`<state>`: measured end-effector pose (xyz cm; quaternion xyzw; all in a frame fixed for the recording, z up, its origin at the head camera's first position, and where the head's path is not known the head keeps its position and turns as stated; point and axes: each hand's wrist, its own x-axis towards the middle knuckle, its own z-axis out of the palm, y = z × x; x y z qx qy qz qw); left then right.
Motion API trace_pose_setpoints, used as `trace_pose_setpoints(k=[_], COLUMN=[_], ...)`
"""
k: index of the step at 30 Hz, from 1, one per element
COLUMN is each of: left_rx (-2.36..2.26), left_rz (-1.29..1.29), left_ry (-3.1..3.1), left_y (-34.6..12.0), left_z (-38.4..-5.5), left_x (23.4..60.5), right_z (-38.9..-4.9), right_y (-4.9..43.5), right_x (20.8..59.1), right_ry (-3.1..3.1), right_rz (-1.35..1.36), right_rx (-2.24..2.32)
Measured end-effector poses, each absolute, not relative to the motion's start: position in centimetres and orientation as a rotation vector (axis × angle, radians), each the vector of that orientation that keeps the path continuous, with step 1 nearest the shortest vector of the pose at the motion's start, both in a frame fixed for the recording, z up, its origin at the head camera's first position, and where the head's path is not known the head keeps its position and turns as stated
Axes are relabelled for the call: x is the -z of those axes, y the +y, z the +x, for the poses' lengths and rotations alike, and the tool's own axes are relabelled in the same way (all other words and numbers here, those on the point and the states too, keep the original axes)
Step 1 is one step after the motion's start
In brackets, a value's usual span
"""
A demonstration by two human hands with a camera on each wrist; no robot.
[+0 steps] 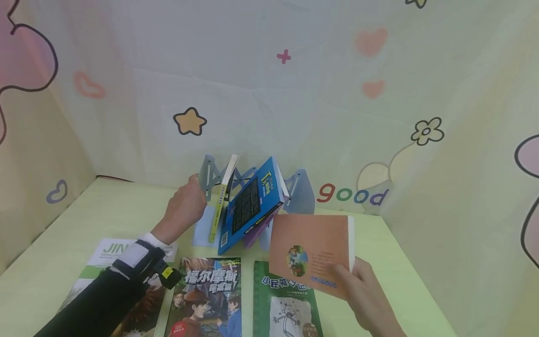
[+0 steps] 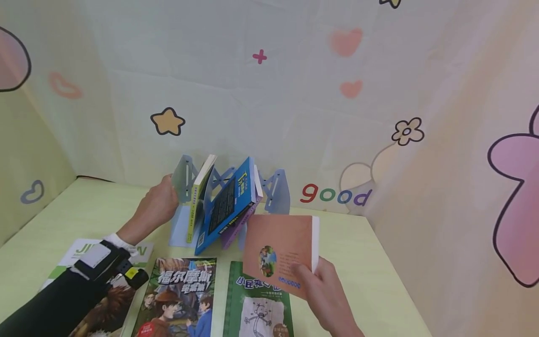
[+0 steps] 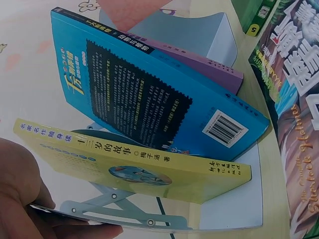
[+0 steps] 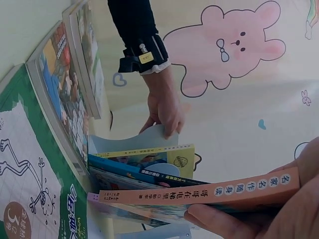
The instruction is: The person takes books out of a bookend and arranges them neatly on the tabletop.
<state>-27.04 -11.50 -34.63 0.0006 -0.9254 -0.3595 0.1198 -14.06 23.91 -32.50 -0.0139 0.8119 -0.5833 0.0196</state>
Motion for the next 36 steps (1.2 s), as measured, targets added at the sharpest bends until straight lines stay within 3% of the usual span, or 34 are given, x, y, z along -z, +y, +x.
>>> trace_pose_setpoints(k=[18,36], left_rx=[1.22,1.026], left_rz=[0.003,-0.198], left_ry=[-2.632,-2.565], left_y=[-12.2,-9.9], left_z=[-26.1,-18.9], left_x=[34.5,34.3], right_z=[-13.2,-13.6], right_y=[25.1,24.5], right_x=[32.9,33.9], right_ry=[2.261,1.968], right_rz=[-0.02,-0.109], right_rx=[1.785,1.808])
